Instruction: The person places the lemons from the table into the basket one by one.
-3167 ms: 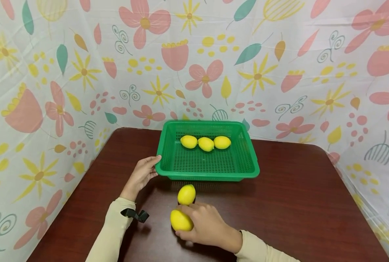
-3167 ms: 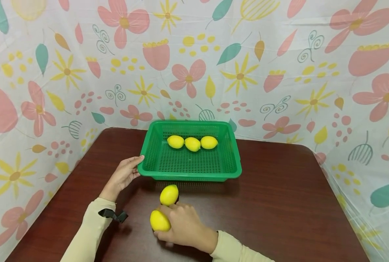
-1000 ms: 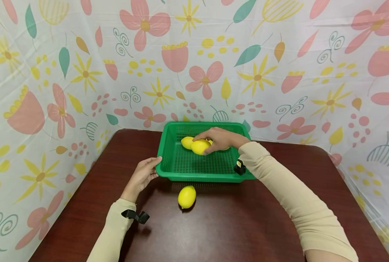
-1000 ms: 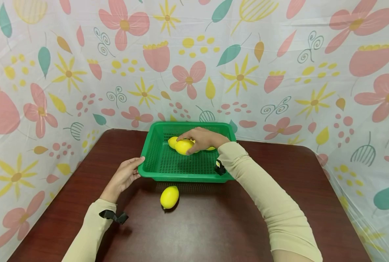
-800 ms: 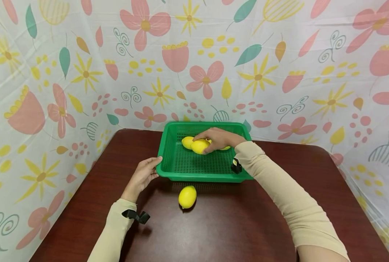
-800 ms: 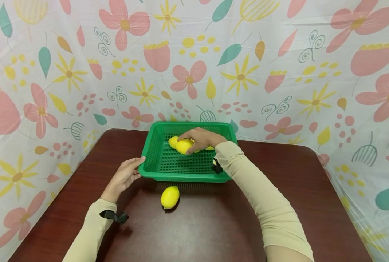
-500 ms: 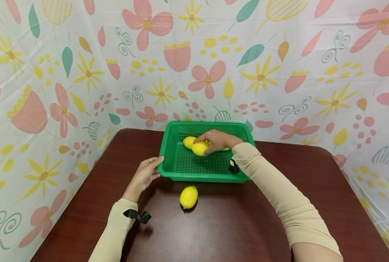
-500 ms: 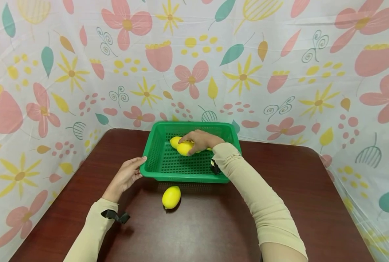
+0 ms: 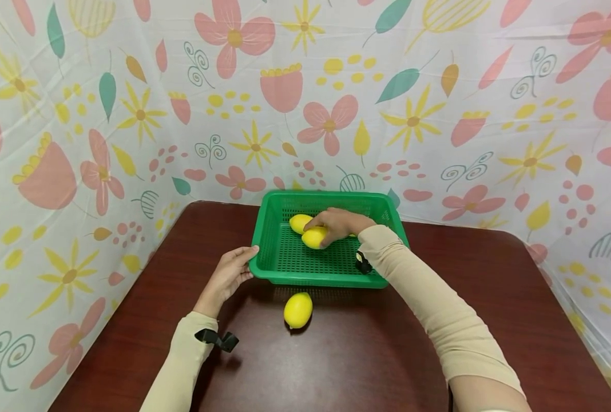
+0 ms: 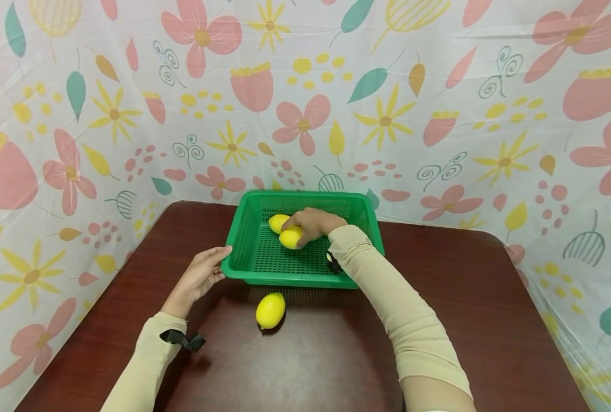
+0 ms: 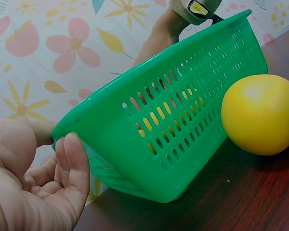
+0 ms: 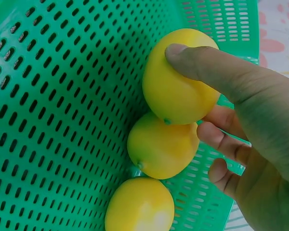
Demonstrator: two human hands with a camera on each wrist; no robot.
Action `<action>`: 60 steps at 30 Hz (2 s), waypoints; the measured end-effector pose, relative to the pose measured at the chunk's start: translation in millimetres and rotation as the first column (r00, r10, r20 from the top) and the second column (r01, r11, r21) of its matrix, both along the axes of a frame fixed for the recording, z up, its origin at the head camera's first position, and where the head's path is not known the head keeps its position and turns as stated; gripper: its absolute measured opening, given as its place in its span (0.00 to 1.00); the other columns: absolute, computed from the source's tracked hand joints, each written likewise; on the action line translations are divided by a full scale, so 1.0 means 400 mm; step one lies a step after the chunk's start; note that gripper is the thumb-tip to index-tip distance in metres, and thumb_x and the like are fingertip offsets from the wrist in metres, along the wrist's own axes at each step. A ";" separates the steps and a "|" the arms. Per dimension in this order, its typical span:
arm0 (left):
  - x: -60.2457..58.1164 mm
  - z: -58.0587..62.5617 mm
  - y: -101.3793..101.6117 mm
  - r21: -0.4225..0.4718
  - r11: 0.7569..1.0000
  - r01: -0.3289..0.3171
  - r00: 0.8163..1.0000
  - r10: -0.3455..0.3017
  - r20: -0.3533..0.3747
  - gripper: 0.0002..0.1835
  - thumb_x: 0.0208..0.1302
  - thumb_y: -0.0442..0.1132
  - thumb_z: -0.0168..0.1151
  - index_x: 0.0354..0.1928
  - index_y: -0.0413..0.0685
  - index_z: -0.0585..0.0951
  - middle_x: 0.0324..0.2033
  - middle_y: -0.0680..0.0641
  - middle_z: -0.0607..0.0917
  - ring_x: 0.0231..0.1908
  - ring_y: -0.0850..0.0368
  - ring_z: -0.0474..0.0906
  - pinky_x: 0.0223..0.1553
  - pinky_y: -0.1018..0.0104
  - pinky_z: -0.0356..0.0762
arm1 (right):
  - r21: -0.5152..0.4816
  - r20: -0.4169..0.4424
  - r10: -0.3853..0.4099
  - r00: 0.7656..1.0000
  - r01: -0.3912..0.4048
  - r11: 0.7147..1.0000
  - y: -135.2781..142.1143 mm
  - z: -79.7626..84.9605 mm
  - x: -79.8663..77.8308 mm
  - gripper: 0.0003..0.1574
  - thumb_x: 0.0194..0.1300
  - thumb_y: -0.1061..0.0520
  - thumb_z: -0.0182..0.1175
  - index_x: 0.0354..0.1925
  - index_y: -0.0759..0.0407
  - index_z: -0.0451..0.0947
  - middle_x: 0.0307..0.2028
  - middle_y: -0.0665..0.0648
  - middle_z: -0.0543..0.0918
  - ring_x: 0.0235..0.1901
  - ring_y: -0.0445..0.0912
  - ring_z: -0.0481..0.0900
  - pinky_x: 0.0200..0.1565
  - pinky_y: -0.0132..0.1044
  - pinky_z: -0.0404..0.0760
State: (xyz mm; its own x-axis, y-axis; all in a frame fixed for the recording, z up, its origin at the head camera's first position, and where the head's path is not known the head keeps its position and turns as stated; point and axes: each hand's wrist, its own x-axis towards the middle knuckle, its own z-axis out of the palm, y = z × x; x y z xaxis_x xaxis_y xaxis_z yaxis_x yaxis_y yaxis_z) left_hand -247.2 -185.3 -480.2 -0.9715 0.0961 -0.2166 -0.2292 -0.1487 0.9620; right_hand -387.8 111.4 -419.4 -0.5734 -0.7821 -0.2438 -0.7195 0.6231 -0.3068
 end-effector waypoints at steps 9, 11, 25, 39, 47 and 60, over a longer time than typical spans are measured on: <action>-0.002 0.001 0.003 0.003 1.000 0.006 1.000 -0.006 -0.008 0.16 0.76 0.47 0.61 0.51 0.40 0.78 0.27 0.55 0.81 0.25 0.64 0.76 0.31 0.71 0.76 | 0.076 -0.015 -0.038 0.999 0.039 0.996 -0.018 -0.007 0.010 0.38 0.64 0.53 0.73 0.71 0.48 0.74 0.61 0.55 0.81 0.45 0.47 0.76 0.51 0.44 0.79; -0.002 0.000 0.004 0.002 1.000 0.007 1.000 -0.007 -0.007 0.16 0.76 0.47 0.61 0.51 0.39 0.78 0.27 0.55 0.81 0.25 0.64 0.76 0.31 0.71 0.76 | 0.085 -0.008 -0.038 0.999 0.038 0.996 -0.019 -0.006 0.011 0.40 0.64 0.54 0.73 0.72 0.48 0.72 0.60 0.56 0.82 0.44 0.49 0.76 0.48 0.43 0.78; -0.006 -0.004 -0.004 0.010 1.000 -0.006 1.000 0.006 -0.005 0.15 0.76 0.46 0.62 0.50 0.40 0.78 0.26 0.55 0.81 0.24 0.64 0.77 0.29 0.73 0.76 | -0.138 -0.055 -0.049 0.997 0.041 0.990 0.024 0.110 0.084 0.35 0.69 0.48 0.69 0.70 0.52 0.74 0.61 0.59 0.82 0.60 0.56 0.79 0.57 0.53 0.79; -0.006 -0.004 -0.003 0.008 1.000 0.005 1.000 -0.005 -0.010 0.15 0.76 0.46 0.61 0.50 0.40 0.78 0.26 0.55 0.81 0.24 0.64 0.75 0.29 0.73 0.76 | -0.444 -0.223 -0.212 0.952 0.095 0.891 0.039 0.125 0.356 0.19 0.67 0.52 0.70 0.55 0.53 0.85 0.51 0.50 0.87 0.45 0.45 0.84 0.47 0.43 0.84; -0.005 -0.001 -0.002 0.015 1.000 -0.008 1.000 0.008 0.004 0.13 0.76 0.45 0.61 0.49 0.42 0.79 0.26 0.55 0.81 0.24 0.64 0.76 0.28 0.73 0.76 | -0.494 -0.173 -0.124 0.977 0.023 0.869 0.025 0.055 0.501 0.19 0.68 0.51 0.69 0.56 0.51 0.85 0.51 0.45 0.86 0.47 0.44 0.82 0.47 0.41 0.82; -0.003 -0.013 -0.001 0.019 1.000 0.002 1.000 -0.002 0.007 0.15 0.76 0.47 0.61 0.49 0.41 0.78 0.27 0.55 0.81 0.25 0.64 0.76 0.29 0.73 0.76 | -0.477 -0.046 -0.093 0.995 0.060 0.877 0.003 -0.107 0.568 0.27 0.64 0.49 0.72 0.60 0.52 0.80 0.56 0.49 0.82 0.46 0.45 0.84 0.48 0.40 0.83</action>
